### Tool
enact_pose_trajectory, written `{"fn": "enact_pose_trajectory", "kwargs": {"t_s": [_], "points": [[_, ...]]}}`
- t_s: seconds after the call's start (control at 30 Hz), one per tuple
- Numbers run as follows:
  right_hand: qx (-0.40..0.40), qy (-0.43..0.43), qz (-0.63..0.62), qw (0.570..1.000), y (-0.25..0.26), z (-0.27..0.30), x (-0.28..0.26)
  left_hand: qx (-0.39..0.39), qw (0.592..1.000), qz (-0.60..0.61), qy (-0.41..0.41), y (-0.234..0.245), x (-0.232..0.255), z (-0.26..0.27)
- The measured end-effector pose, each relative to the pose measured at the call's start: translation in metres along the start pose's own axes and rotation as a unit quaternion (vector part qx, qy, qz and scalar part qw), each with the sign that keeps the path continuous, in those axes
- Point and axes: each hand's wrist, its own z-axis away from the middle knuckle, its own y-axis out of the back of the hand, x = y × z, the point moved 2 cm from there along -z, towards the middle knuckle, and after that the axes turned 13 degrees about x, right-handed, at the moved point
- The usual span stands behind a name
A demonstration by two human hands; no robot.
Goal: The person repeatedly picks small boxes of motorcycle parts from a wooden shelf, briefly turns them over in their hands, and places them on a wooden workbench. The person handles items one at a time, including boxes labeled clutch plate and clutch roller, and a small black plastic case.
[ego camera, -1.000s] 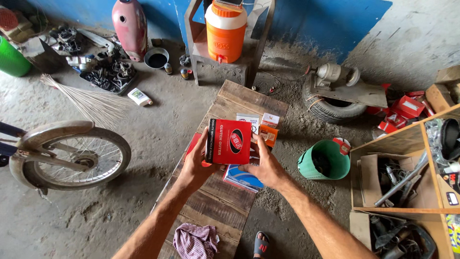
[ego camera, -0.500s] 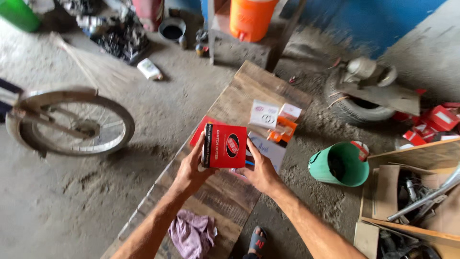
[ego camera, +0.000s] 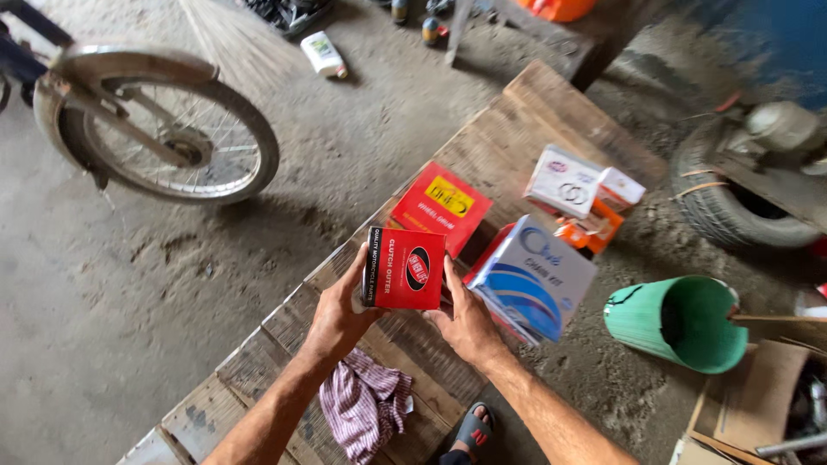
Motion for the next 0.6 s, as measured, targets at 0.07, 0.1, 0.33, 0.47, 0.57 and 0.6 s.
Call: {"fn": "enact_pose_trajectory", "kwargs": {"t_s": [0.07, 0.1, 0.33, 0.47, 0.57, 0.6], "points": [[-0.012, 0.024, 0.028, 0.999, -0.016, -0.001, 0.013, -0.005, 0.998, -0.032, 0.061, -0.002, -0.019, 0.002], [-0.016, 0.037, 0.042, 0.998, -0.023, -0.003, 0.019, -0.008, 0.995, -0.047, 0.091, -0.002, -0.029, 0.003], [-0.054, -0.022, 0.055, 0.997, -0.063, -0.015, 0.062, 0.021, 1.0, -0.019, 0.014, -0.014, -0.088, 0.005], [-0.077, -0.098, 0.137, 0.983, -0.081, -0.018, 0.082, 0.003, 0.997, -0.031, 0.064, -0.02, -0.116, 0.005], [-0.086, -0.117, 0.161, 0.976, -0.094, -0.021, 0.1, 0.003, 0.997, -0.058, 0.047, -0.026, -0.135, 0.0], [-0.09, -0.124, 0.166, 0.974, -0.097, -0.021, 0.107, 0.002, 0.997, -0.072, 0.042, -0.029, -0.141, -0.002]]}}
